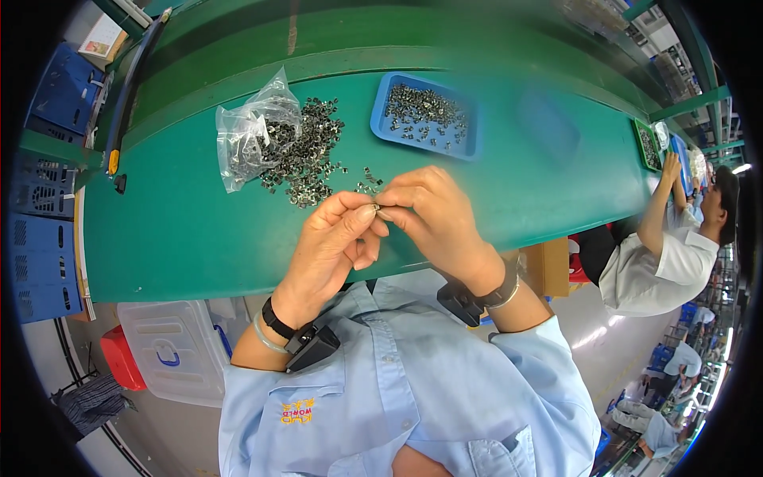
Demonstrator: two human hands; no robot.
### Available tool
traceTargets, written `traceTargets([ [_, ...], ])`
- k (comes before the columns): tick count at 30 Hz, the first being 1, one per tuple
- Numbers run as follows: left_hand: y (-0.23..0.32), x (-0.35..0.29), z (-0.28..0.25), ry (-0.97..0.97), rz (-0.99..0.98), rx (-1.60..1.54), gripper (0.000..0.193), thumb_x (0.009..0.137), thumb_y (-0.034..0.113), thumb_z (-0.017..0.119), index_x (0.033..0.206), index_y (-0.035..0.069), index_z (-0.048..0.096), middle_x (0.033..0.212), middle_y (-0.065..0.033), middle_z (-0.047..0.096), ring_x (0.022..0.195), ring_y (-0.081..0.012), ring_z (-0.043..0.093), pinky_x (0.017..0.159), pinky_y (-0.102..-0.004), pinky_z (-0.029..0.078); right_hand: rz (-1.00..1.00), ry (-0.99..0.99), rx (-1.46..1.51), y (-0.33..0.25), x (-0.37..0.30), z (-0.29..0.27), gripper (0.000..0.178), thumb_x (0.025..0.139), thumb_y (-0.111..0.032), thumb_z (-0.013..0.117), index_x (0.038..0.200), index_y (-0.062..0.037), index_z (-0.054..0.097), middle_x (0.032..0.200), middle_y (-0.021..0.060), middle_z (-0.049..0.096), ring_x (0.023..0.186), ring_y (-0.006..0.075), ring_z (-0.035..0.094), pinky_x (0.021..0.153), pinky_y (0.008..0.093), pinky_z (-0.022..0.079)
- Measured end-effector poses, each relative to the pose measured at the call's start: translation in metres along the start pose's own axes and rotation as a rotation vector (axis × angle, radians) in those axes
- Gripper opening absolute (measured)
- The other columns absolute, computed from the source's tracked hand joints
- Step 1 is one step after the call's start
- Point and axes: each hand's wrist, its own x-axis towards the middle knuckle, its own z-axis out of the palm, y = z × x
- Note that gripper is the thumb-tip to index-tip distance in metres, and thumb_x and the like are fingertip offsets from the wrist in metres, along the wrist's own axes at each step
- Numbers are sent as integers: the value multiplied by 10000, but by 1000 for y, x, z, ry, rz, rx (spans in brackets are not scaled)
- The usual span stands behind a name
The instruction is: The person picks up a small metal component from a pile by hand, inspects it, and then places it into a blue tray, repeating this process for several more components.
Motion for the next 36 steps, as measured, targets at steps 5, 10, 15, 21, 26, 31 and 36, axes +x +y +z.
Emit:
traceTargets([
  [5, 2, -4, 6, 24, 5, 17, 130, 937, 160, 552, 991, 42, 559, 803, -88, 634, 544, -113, 528, 443, -216, 369, 4, -35, 6, 0, -2, -2, 175, 728, -82, 709, 886, -95, 635, 883, 24, 593, 795, 212, 562, 674, 332, 420],
  [10, 4, -5, 12, 68, 28, 55, 131, 932, 165, 562, 982, 44, 555, 786, -82, 629, 553, -112, 530, 446, -218, 372, -9, -25, 29, 0, -4, -1, 177, 725, -78, 710, 882, -91, 629, 879, 23, 594, 793, 208, 564, 671, 334, 419],
  [15, 0, -4, 5, 49, 4, 41, 129, 928, 172, 568, 966, 50, 547, 746, -67, 615, 552, -107, 519, 456, -216, 374, 11, -25, 17, -4, -5, 0, 172, 717, -64, 712, 859, -94, 618, 869, 27, 605, 781, 222, 570, 666, 335, 438],
  [21, -8, -1, -2, -93, -3, -178, 119, 922, 171, 578, 924, 59, 537, 704, -47, 593, 542, -101, 503, 466, -210, 378, 56, -22, 60, -8, -9, 3, 174, 723, -59, 710, 865, -97, 615, 872, 33, 610, 788, 234, 575, 682, 341, 451],
  [26, -8, 1, -3, -71, -17, -125, 125, 923, 176, 579, 916, 60, 531, 696, -44, 586, 542, -104, 504, 463, -218, 370, 75, -26, 53, -8, -10, 5, 177, 741, -54, 703, 886, -94, 611, 870, 40, 612, 793, 235, 578, 691, 341, 458],
  [31, 4, -3, 7, 72, 31, 129, 129, 930, 181, 567, 924, 58, 528, 690, -44, 579, 541, -109, 503, 460, -231, 356, 23, -32, -30, -8, -4, 3, 179, 747, -50, 702, 895, -86, 609, 863, 48, 615, 794, 228, 588, 681, 330, 471],
  [36, 9, -10, 13, -6, 37, 9, 144, 942, 192, 545, 926, 51, 522, 677, -47, 570, 523, -112, 487, 454, -240, 352, 81, 35, 162, -11, -5, 6, 166, 742, -42, 708, 874, -71, 613, 857, 54, 628, 776, 213, 604, 652, 305, 484],
])
